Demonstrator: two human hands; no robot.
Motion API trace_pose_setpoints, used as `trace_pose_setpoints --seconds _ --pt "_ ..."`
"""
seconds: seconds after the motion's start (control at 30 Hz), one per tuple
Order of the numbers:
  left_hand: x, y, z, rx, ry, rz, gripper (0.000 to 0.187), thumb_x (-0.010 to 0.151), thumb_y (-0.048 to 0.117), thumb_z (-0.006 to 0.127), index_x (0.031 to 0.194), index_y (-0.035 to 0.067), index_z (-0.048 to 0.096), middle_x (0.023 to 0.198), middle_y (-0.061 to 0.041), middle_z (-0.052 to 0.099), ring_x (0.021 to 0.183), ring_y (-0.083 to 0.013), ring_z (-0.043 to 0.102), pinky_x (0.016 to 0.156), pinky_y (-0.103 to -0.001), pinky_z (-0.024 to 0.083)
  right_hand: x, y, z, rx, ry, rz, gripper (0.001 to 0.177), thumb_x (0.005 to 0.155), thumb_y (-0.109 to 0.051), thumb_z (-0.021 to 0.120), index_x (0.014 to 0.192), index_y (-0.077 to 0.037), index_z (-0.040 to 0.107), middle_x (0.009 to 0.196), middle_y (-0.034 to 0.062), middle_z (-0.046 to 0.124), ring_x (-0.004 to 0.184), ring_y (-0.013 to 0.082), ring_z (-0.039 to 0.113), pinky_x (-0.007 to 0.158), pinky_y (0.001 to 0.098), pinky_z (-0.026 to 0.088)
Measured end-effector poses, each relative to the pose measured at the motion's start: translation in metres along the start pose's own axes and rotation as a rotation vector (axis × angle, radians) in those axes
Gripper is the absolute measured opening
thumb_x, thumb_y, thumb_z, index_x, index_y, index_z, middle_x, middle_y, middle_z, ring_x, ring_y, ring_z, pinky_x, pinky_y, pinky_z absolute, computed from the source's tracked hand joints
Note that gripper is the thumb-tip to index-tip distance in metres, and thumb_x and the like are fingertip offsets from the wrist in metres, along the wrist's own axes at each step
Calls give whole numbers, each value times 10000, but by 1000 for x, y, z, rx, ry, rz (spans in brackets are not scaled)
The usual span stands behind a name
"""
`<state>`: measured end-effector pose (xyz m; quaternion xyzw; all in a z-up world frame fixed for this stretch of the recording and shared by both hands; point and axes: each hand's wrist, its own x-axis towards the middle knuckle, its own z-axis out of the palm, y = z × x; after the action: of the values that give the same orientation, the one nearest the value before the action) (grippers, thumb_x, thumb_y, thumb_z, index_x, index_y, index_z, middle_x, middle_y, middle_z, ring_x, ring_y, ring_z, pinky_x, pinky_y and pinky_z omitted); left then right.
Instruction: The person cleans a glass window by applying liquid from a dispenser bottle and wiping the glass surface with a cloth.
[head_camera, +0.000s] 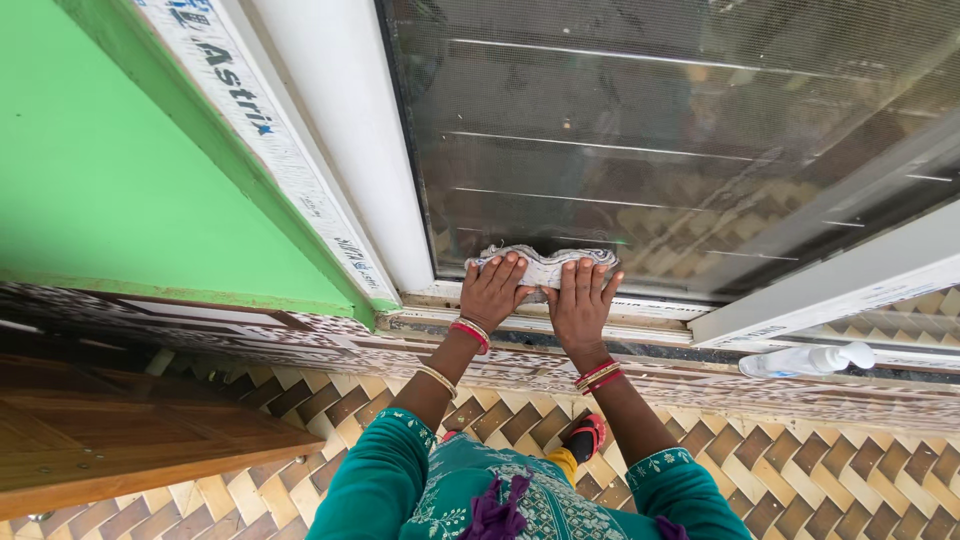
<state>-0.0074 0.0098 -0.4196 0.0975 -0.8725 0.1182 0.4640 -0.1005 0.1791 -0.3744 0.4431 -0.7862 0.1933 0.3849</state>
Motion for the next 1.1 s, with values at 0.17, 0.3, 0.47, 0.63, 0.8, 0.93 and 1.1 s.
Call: trace_pose_setpoints --seconds 0.17,0.3,0.47,0.63,0.8,0.93,1.1 --pt "29 -7 -14 -12 1 -37 670 1127 605 391 1652 192 328 1758 -10 128 1640 -199 53 1335 -512 25 37 -1 -18 -23 -5 -32 695 1152 -470 427 1663 -35 244 1746 173 73 1618 357 -47 1270 685 -29" --pt "148 -30 -67 -26 203 -130 707 1156 605 260 1663 114 306 1736 -81 192 1623 -276 67 1323 -526 3 159 -7 -91 -6 86 -15 698 1201 -497 396 1688 -33 207 1754 172 62 1628 353 -52 1278 679 -73" --pt "226 -51 -117 -69 191 -220 726 1137 636 234 1669 143 262 1740 -49 171 1648 -245 70 1367 -516 11 235 -20 -144 -18 108 27 690 1183 -531 291 1706 -92 197 1765 139 87 1597 322 -28 1268 621 -72" --pt "128 -33 -58 -19 166 -211 736 1148 596 261 1690 103 182 1759 -101 89 1640 -286 10 1327 -528 -15 156 -15 -84 -57 27 -73 684 1180 -504 343 1695 -75 204 1758 147 84 1630 340 -40 1286 681 -59" --pt "6 -14 -4 -53 25 -256 746 1141 572 304 1694 98 142 1766 -96 15 1642 -276 -52 1339 -548 23 60 -18 -21 -55 -32 -206 640 1173 -491 496 1669 -119 338 1770 80 110 1639 277 -61 1274 670 -66" --pt "25 -9 -18 -108 9 -297 745 1145 572 296 1679 73 149 1763 -123 15 1641 -300 -59 1332 -554 9 84 -20 -33 -87 -45 -218 635 1151 -506 480 1638 -102 428 1755 91 182 1626 284 -37 1245 686 -85" --pt "168 -42 -83 -136 138 -298 756 1148 580 344 1672 55 195 1737 -168 131 1638 -328 24 1341 -542 6 212 -23 -106 -104 107 -89 675 1178 -548 298 1676 -93 330 1744 116 191 1619 324 30 1283 683 -51"
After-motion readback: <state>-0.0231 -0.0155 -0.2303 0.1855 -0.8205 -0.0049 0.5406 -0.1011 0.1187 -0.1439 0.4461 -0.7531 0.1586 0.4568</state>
